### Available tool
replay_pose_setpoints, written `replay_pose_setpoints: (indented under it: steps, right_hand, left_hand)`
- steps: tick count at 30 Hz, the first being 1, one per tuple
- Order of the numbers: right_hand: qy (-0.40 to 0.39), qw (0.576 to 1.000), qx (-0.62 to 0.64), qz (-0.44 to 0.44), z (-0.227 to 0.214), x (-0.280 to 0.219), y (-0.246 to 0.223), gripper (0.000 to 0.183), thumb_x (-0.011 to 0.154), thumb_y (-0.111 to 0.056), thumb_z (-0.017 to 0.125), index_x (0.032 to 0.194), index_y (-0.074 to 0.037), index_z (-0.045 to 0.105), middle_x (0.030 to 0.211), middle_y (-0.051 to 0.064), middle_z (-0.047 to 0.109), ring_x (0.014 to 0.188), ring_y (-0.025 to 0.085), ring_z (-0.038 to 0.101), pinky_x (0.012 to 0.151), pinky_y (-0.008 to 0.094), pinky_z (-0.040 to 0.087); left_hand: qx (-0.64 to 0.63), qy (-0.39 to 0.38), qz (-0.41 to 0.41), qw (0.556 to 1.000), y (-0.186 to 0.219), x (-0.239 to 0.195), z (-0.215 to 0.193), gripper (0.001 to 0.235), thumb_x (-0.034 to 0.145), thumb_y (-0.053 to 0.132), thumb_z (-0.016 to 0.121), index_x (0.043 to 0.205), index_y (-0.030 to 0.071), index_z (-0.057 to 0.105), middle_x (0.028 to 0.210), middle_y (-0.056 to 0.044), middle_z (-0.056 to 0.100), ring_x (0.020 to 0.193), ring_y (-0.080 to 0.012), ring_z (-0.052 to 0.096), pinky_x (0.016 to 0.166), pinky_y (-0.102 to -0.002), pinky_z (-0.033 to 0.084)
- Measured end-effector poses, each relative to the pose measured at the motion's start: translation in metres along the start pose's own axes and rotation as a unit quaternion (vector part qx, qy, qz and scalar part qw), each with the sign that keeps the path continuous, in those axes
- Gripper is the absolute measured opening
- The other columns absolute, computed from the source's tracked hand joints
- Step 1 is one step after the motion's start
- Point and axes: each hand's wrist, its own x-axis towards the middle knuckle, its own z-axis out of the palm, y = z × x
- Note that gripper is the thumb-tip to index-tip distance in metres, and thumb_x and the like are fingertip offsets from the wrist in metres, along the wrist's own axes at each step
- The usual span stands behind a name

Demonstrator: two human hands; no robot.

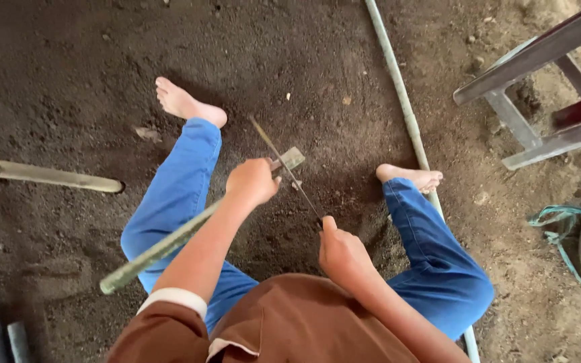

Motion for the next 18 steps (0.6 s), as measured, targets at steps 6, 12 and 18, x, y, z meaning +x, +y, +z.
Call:
replay_pose_setpoints:
  steps: [6,12,18]
  right_hand:
    - [-0.018,0.999,0.034,0.011,-0.007,0.001,-0.002,0.024,0.111,-0.022,0.041,0.125,-0.004,0.05,0.067,0.016,0.067,0.065,0.04,0.076,0.058,0.053,0.062]
    - [-0.025,0.999,0.038,-0.001,-0.017,-0.003,-0.01,0.022,0.112,-0.025,0.04,0.122,-0.008,0.05,0.068,0.014,0.067,0.067,0.039,0.077,0.061,0.052,0.062]
    - [0.02,0.991,0.124,0.055,-0.033,-0.002,-0.019,0.017,0.105,-0.02,0.052,0.112,-0.005,0.047,0.075,0.022,0.073,0.066,0.045,0.072,0.062,0.056,0.057]
  left_hand:
    - [-0.003,-0.028,-0.006,1.0,0.009,-0.019,-0.019,0.054,0.1,0.029,0.065,0.145,0.0,0.065,0.127,-0.027,0.075,0.124,-0.0446,0.071,0.103,-0.058,0.057]
    - [0.012,-0.012,-0.004,1.0,-0.002,-0.008,-0.011,0.045,0.099,0.026,0.068,0.137,0.002,0.072,0.113,-0.021,0.079,0.114,-0.0392,0.076,0.099,-0.052,0.06]
    - [0.067,-0.024,-0.026,0.997,-0.003,0.006,0.0,0.023,0.11,0.029,0.06,0.12,0.011,0.069,0.078,0.0,0.067,0.057,-0.0123,0.06,0.055,-0.027,0.057]
